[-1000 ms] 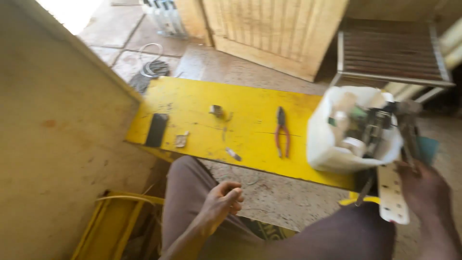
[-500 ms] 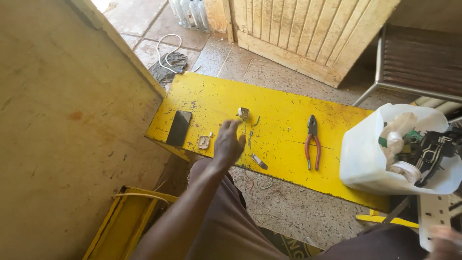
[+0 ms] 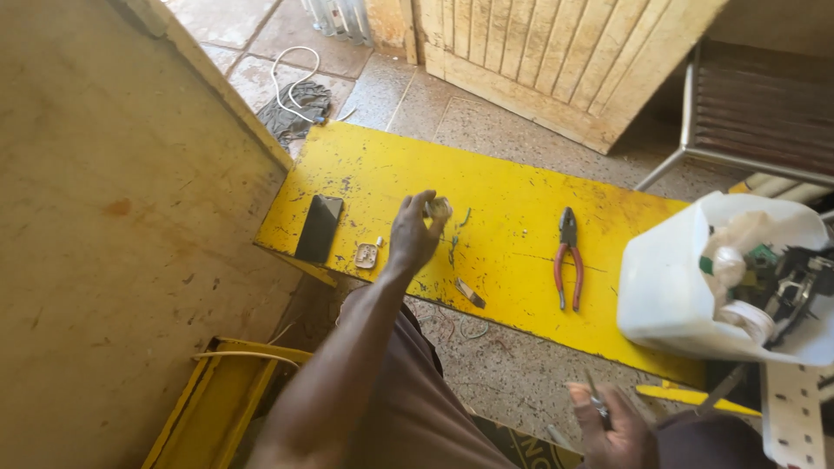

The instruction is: Disassembling a power strip using a screwdriver and pliers to inspect internal components

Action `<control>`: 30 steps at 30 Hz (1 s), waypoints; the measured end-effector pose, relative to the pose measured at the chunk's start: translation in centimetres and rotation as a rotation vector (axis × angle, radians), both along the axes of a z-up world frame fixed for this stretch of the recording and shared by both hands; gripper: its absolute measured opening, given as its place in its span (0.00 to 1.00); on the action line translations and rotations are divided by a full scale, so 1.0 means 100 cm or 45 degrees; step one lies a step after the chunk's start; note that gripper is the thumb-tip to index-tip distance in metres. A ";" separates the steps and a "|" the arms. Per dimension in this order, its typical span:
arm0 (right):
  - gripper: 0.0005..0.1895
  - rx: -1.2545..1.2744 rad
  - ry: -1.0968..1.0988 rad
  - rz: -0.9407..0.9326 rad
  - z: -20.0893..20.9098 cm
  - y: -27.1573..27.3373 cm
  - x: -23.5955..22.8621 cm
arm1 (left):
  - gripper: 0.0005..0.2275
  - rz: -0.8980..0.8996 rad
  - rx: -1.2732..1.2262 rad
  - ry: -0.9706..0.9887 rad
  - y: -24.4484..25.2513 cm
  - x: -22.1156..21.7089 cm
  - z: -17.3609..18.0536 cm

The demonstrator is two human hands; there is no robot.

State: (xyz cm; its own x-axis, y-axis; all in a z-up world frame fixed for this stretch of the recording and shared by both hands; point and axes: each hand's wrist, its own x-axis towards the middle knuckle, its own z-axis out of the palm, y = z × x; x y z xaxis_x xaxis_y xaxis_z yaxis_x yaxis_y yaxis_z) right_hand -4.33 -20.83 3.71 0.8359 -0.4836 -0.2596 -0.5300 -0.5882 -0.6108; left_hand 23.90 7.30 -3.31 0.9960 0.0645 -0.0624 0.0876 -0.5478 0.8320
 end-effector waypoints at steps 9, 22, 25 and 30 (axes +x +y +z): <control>0.18 0.184 0.162 0.493 -0.010 0.084 0.113 | 0.28 0.184 -0.749 0.148 0.023 -0.165 0.046; 0.18 0.090 -0.084 0.943 -0.075 0.233 0.225 | 0.25 0.376 -1.675 0.018 0.056 -0.212 0.022; 0.30 -0.103 0.033 1.158 -0.084 0.253 0.230 | 0.27 0.423 -1.626 0.032 0.055 -0.210 0.013; 0.31 -0.142 0.024 1.155 -0.108 0.250 0.231 | 0.28 0.386 -1.639 0.050 0.056 -0.211 0.010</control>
